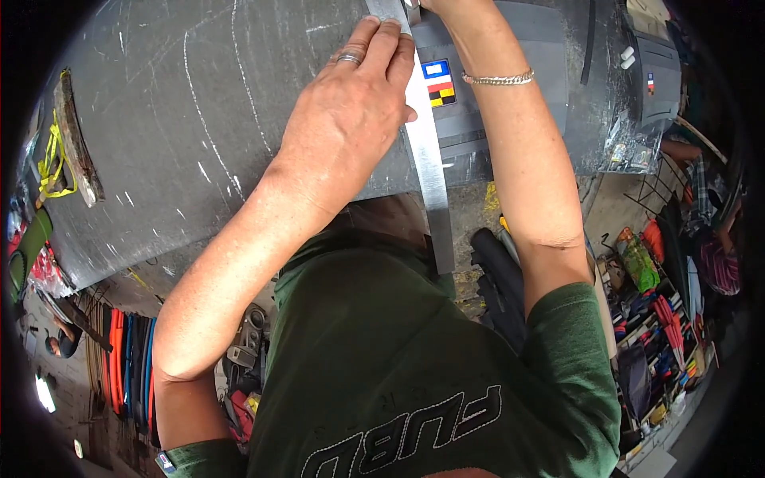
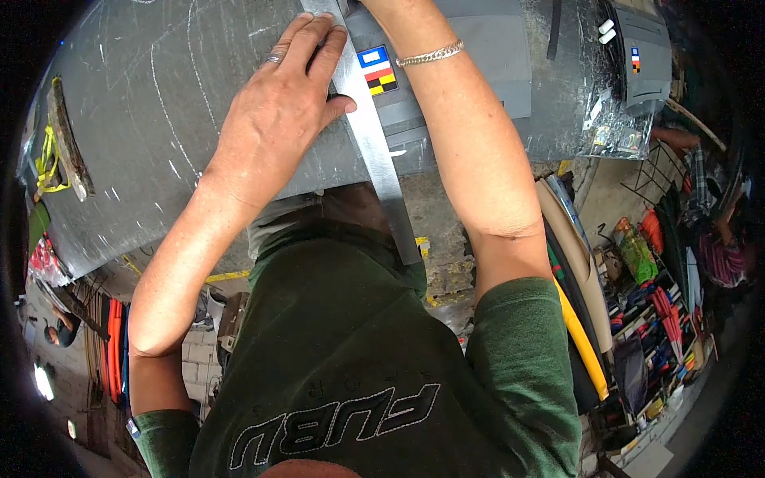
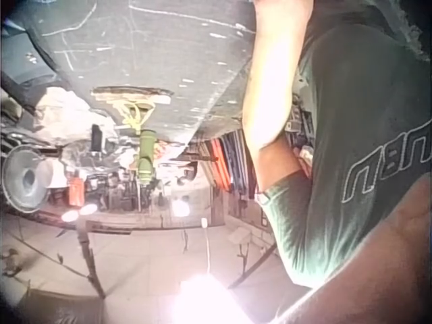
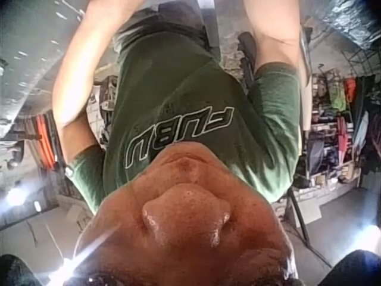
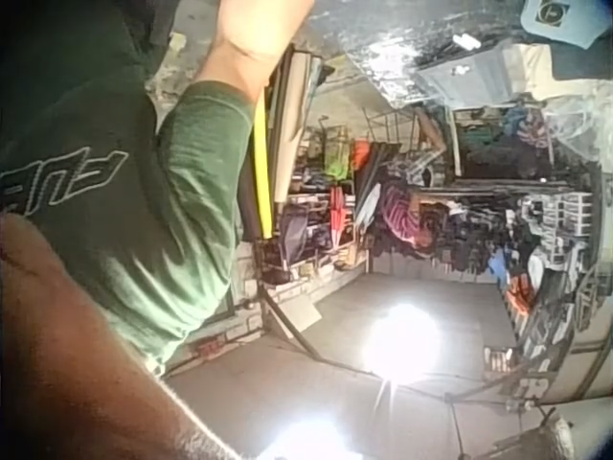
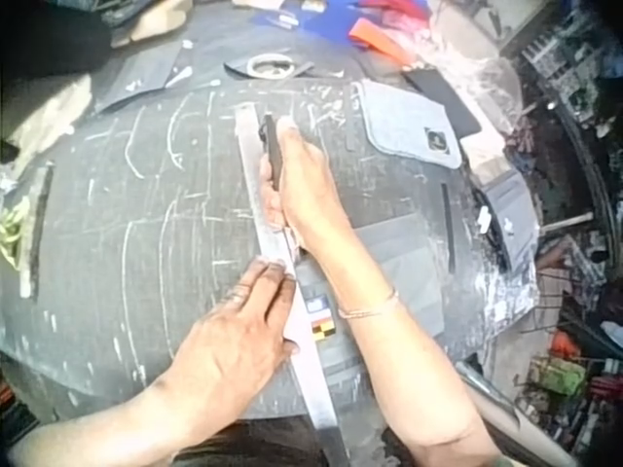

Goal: Cutting rectangular sections out of grey material using a utility knife and a metal ruler on a workshop table.

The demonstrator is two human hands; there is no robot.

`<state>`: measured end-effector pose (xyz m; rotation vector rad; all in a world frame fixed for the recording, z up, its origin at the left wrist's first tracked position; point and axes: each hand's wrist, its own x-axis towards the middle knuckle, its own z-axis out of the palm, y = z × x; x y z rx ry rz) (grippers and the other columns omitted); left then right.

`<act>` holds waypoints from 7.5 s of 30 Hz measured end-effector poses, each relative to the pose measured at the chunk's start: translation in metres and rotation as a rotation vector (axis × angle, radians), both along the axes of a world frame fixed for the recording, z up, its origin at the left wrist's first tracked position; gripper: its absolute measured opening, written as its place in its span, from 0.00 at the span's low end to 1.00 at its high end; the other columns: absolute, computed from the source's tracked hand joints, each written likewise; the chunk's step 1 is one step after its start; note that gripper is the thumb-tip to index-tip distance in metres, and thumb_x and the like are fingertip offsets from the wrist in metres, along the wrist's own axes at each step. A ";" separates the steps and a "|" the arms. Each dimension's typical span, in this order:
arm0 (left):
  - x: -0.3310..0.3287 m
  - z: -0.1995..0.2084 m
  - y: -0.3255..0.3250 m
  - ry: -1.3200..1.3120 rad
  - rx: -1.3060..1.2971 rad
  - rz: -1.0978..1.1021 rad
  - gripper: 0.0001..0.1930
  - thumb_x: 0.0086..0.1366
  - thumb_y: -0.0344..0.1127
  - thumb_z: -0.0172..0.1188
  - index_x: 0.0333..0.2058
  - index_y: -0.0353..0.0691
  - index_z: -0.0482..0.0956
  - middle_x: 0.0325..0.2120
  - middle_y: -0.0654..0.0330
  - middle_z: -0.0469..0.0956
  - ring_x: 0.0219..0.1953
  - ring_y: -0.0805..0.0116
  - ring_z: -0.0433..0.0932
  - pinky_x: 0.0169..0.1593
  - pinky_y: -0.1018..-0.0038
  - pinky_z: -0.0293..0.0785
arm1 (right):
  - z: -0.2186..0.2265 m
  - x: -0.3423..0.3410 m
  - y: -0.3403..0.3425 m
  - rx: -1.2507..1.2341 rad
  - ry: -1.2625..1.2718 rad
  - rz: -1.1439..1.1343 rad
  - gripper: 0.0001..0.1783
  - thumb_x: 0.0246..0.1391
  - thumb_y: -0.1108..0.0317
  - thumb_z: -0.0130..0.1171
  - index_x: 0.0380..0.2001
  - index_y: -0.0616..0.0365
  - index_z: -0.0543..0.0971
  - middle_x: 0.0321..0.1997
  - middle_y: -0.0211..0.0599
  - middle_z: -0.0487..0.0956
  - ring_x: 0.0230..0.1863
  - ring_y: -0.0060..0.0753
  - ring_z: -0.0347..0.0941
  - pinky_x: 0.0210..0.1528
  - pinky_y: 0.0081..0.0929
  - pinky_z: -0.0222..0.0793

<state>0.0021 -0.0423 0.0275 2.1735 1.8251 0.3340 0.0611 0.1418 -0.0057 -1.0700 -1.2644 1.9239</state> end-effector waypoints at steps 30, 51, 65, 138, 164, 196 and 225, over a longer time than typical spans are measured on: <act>-0.002 0.035 0.016 0.187 -0.187 -0.166 0.33 0.66 0.43 0.62 0.61 0.22 0.69 0.62 0.42 0.69 0.70 0.49 0.63 0.73 0.66 0.60 | 0.009 0.001 -0.009 0.195 -0.069 -0.012 0.32 0.72 0.40 0.40 0.27 0.57 0.72 0.13 0.29 0.66 0.10 0.25 0.61 0.14 0.26 0.58; -0.001 0.038 0.018 0.239 -0.225 -0.181 0.32 0.66 0.43 0.62 0.60 0.23 0.70 0.62 0.45 0.70 0.70 0.49 0.63 0.73 0.66 0.60 | 0.009 -0.003 -0.008 0.122 -0.037 -0.111 0.32 0.71 0.41 0.42 0.25 0.58 0.72 0.11 0.31 0.66 0.08 0.26 0.59 0.11 0.28 0.55; 0.000 0.036 0.014 0.296 -0.217 -0.192 0.32 0.66 0.42 0.63 0.62 0.26 0.69 0.62 0.41 0.68 0.70 0.48 0.63 0.72 0.64 0.63 | 0.002 -0.005 -0.003 0.010 0.051 -0.136 0.33 0.69 0.37 0.44 0.24 0.56 0.71 0.12 0.28 0.64 0.09 0.25 0.58 0.12 0.25 0.53; -0.192 0.008 -0.009 -1.718 -0.614 0.351 0.15 0.73 0.32 0.60 0.55 0.31 0.77 0.50 0.55 0.82 0.52 0.64 0.81 0.60 0.64 0.77 | 0.061 -0.024 -0.125 1.205 -0.665 0.124 0.19 0.55 0.59 0.70 0.49 0.51 0.85 0.50 0.36 0.85 0.56 0.43 0.77 0.60 0.40 0.70; -0.258 0.006 0.014 -0.534 0.021 0.257 0.30 0.70 0.52 0.63 0.63 0.40 0.72 0.46 0.56 0.85 0.43 0.60 0.84 0.51 0.66 0.79 | 0.085 0.205 -0.139 0.261 0.239 -0.983 0.09 0.62 0.67 0.68 0.41 0.58 0.79 0.38 0.37 0.84 0.34 0.28 0.80 0.33 0.22 0.75; -0.244 -0.021 -0.151 -0.207 0.228 0.563 0.18 0.68 0.32 0.61 0.56 0.36 0.77 0.58 0.48 0.76 0.61 0.46 0.72 0.65 0.57 0.68 | 0.050 0.091 -0.288 0.122 -0.519 -0.134 0.11 0.60 0.70 0.70 0.43 0.63 0.82 0.35 0.26 0.83 0.36 0.15 0.77 0.40 0.17 0.73; -0.235 -0.032 -0.119 -0.174 0.088 0.512 0.27 0.69 0.38 0.65 0.62 0.32 0.72 0.62 0.45 0.72 0.65 0.47 0.69 0.67 0.58 0.65 | 0.042 0.136 -0.257 0.067 -0.430 -0.217 0.12 0.64 0.67 0.62 0.48 0.60 0.81 0.31 0.28 0.79 0.27 0.19 0.76 0.31 0.23 0.74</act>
